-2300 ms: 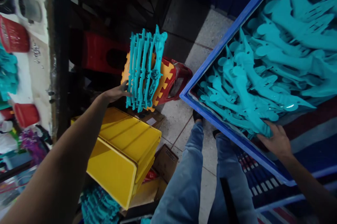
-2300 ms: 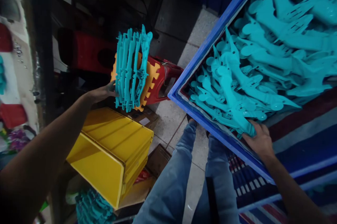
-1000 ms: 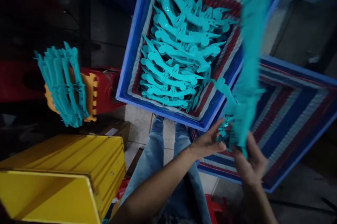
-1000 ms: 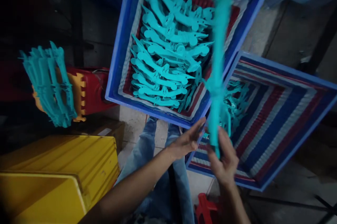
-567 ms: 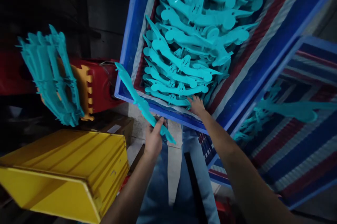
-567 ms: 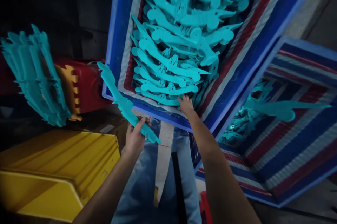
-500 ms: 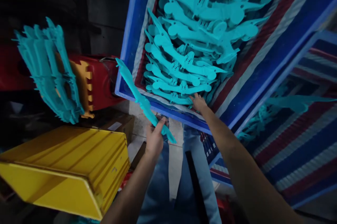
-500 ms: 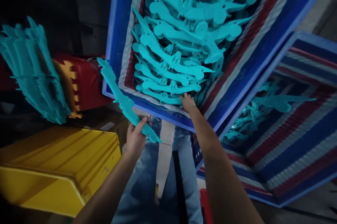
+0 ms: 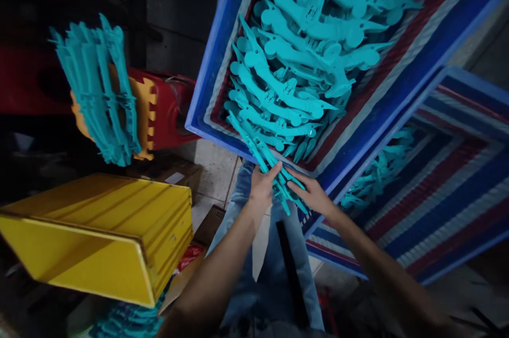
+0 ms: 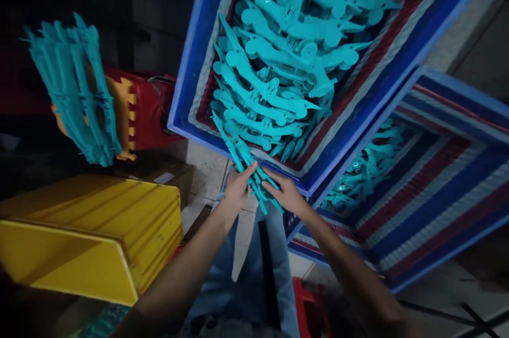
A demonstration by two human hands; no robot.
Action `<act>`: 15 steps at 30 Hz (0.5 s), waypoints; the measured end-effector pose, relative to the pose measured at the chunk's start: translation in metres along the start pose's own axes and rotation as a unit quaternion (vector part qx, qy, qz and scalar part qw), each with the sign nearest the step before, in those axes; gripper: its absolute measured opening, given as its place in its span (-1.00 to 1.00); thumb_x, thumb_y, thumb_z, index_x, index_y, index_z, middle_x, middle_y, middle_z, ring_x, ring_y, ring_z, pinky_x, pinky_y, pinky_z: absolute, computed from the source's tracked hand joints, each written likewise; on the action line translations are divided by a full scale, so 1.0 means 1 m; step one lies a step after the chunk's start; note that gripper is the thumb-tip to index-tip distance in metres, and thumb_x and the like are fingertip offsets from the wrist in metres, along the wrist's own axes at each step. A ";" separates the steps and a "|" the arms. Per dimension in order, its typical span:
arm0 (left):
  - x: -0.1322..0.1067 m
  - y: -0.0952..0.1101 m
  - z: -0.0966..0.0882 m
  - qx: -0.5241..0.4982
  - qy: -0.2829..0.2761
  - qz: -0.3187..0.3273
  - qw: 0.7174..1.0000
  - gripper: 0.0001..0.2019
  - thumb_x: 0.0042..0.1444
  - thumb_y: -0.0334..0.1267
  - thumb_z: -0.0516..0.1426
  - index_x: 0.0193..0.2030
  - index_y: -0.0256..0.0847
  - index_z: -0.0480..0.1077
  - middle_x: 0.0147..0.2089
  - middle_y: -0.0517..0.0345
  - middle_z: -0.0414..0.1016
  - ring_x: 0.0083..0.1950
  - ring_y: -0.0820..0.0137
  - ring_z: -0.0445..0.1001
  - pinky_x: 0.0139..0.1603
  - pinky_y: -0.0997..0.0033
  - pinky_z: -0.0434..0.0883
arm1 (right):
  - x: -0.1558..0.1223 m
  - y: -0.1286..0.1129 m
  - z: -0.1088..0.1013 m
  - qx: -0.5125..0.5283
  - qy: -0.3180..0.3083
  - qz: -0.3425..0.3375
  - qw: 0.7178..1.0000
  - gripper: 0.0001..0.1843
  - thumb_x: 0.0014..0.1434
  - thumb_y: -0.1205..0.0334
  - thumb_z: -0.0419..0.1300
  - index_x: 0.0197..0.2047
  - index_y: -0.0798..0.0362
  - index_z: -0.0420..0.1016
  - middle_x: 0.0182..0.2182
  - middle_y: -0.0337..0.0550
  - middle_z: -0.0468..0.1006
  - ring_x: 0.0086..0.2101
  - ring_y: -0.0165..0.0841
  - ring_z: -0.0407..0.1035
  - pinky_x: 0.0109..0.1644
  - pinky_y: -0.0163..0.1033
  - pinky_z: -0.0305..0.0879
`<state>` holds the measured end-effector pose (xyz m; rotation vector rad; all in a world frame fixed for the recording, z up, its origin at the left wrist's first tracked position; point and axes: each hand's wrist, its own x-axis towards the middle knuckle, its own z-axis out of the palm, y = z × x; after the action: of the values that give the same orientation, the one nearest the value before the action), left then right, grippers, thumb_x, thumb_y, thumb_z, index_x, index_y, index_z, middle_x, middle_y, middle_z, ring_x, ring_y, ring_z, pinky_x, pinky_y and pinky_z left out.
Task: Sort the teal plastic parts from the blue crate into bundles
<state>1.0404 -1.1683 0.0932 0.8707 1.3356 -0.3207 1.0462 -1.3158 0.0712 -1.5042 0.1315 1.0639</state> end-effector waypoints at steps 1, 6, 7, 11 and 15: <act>-0.004 0.003 0.000 -0.002 -0.013 -0.006 1.000 -0.58 -0.23 -0.16 0.39 -0.24 -0.30 0.43 -0.28 0.06 0.55 -0.32 0.35 0.52 -0.25 0.35 0.46 | -0.007 -0.003 0.001 0.029 0.009 0.025 0.999 -0.55 0.11 0.03 0.24 0.08 -0.08 0.48 0.02 -0.21 0.52 0.07 -0.17 0.36 0.25 0.05 0.19; -0.029 0.013 -0.001 -0.023 -0.036 -0.007 0.999 -0.61 -0.21 -0.17 0.38 -0.25 -0.29 0.43 -0.34 0.10 0.55 -0.35 0.37 0.52 -0.31 0.39 0.45 | -0.028 -0.001 0.000 0.227 0.100 0.113 0.962 -0.53 0.06 -0.03 0.27 0.03 -0.06 0.50 -0.09 -0.19 0.58 -0.04 -0.18 0.44 0.15 0.03 0.32; -0.033 0.015 0.000 -0.025 -0.035 -0.008 0.999 -0.62 -0.20 -0.17 0.38 -0.26 -0.28 0.42 -0.35 0.10 0.54 -0.34 0.36 0.53 -0.32 0.40 0.44 | -0.033 0.000 -0.002 0.256 0.135 0.112 0.951 -0.51 0.05 -0.04 0.27 0.03 -0.06 0.49 -0.10 -0.17 0.59 -0.07 -0.18 0.46 0.11 0.03 0.35; -0.049 0.008 0.007 0.003 -0.029 0.008 1.000 -0.60 -0.21 -0.13 0.38 -0.25 -0.24 0.40 -0.32 0.12 0.53 -0.27 0.33 0.54 -0.33 0.43 0.42 | -0.073 -0.009 -0.024 0.265 0.260 0.070 0.926 -0.49 0.13 -0.03 0.19 0.14 -0.10 0.39 -0.16 -0.14 0.61 -0.17 -0.18 0.51 -0.04 0.03 0.45; -0.087 -0.024 0.029 0.147 -0.121 -0.018 0.982 -0.65 -0.22 -0.13 0.38 -0.32 -0.23 0.46 -0.45 0.20 0.48 -0.46 0.46 0.42 -0.42 0.46 0.36 | -0.144 -0.027 -0.058 0.061 0.446 0.034 0.893 -0.40 0.21 -0.02 0.08 0.28 -0.06 0.21 -0.10 -0.04 0.57 -0.15 -0.14 0.50 -0.15 -0.01 0.49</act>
<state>1.0236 -1.2280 0.1652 1.0182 1.0925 -0.6440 1.0114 -1.4262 0.1778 -1.7751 0.8804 0.3284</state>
